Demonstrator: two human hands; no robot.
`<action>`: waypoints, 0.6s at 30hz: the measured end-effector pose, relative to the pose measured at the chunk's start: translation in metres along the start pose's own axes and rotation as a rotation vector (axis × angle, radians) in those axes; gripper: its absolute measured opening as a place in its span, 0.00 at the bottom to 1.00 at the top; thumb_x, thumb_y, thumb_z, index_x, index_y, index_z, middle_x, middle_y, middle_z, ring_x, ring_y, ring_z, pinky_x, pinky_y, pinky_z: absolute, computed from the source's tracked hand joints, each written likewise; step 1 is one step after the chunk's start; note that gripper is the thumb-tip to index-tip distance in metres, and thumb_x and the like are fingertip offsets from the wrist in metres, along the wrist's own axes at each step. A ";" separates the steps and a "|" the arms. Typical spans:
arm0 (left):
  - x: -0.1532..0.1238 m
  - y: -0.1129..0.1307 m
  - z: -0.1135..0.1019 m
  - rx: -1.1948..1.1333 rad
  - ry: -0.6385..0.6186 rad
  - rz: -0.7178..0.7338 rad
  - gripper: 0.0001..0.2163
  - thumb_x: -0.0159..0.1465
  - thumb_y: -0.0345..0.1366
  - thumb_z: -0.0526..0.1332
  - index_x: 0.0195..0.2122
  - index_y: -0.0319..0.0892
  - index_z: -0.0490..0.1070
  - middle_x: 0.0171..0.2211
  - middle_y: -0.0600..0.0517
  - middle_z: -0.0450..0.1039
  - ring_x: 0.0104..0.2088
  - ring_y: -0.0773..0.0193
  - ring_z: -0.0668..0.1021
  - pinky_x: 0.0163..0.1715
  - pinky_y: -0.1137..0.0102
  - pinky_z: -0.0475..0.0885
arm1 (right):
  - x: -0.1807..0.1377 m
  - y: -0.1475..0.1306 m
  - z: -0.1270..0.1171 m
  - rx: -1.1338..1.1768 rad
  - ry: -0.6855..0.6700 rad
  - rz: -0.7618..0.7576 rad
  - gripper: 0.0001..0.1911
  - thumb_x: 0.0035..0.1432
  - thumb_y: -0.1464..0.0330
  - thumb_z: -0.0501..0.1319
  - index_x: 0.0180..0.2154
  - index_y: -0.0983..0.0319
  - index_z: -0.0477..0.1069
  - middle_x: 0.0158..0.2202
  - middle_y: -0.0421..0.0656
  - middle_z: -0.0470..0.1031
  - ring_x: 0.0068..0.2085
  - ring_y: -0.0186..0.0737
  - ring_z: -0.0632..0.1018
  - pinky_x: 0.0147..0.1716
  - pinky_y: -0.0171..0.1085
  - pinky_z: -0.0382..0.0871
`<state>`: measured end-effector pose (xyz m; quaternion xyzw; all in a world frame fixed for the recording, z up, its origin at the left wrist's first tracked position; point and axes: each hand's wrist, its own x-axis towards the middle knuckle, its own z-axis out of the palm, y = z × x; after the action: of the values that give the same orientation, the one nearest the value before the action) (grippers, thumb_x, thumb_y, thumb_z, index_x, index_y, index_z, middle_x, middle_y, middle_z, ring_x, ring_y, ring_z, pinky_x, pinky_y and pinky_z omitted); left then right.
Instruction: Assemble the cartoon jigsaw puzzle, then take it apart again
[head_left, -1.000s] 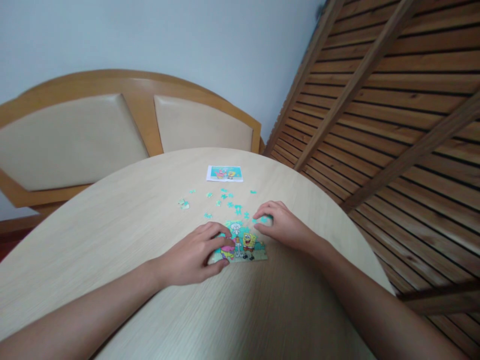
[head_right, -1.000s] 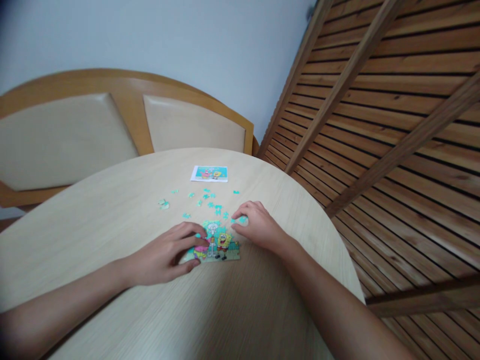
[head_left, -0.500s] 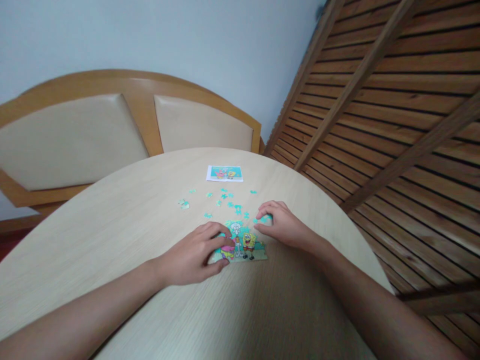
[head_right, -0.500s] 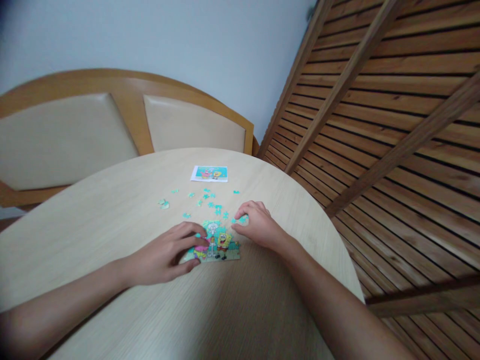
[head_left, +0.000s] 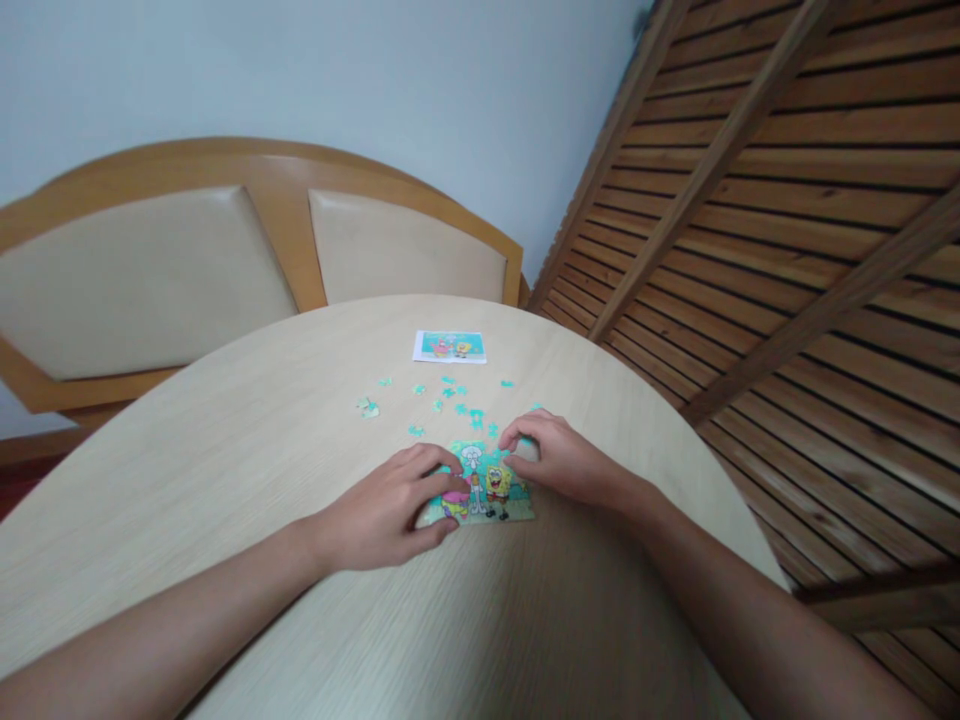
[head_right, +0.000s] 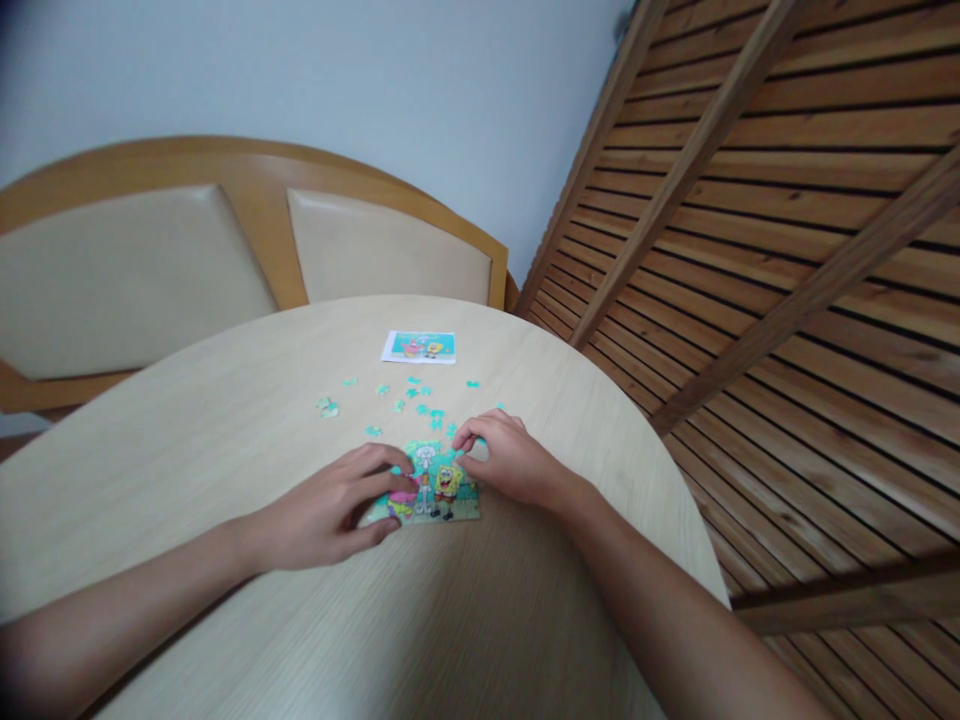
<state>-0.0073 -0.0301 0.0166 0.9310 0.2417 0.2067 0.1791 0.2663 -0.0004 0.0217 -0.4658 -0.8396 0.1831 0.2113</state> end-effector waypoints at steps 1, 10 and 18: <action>0.000 0.000 0.000 0.001 0.004 0.002 0.13 0.66 0.35 0.62 0.52 0.44 0.70 0.51 0.45 0.70 0.52 0.53 0.73 0.54 0.57 0.70 | 0.000 0.001 0.000 0.004 0.004 -0.002 0.07 0.57 0.72 0.65 0.39 0.59 0.77 0.38 0.41 0.81 0.45 0.44 0.77 0.50 0.45 0.66; 0.000 -0.001 0.001 0.006 0.005 0.003 0.13 0.66 0.35 0.62 0.52 0.44 0.70 0.51 0.45 0.70 0.53 0.53 0.72 0.54 0.57 0.70 | 0.001 -0.002 0.000 0.072 0.024 0.002 0.07 0.59 0.71 0.62 0.38 0.58 0.79 0.37 0.41 0.82 0.41 0.41 0.79 0.46 0.40 0.68; 0.000 -0.001 0.001 0.014 -0.004 -0.003 0.14 0.65 0.34 0.62 0.52 0.44 0.71 0.51 0.45 0.70 0.53 0.52 0.73 0.55 0.57 0.70 | 0.001 -0.006 0.001 0.175 0.096 0.078 0.10 0.63 0.69 0.58 0.44 0.61 0.76 0.41 0.44 0.82 0.42 0.41 0.80 0.45 0.40 0.72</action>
<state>-0.0074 -0.0299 0.0151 0.9323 0.2441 0.2029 0.1732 0.2612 -0.0021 0.0245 -0.4861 -0.7906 0.2412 0.2837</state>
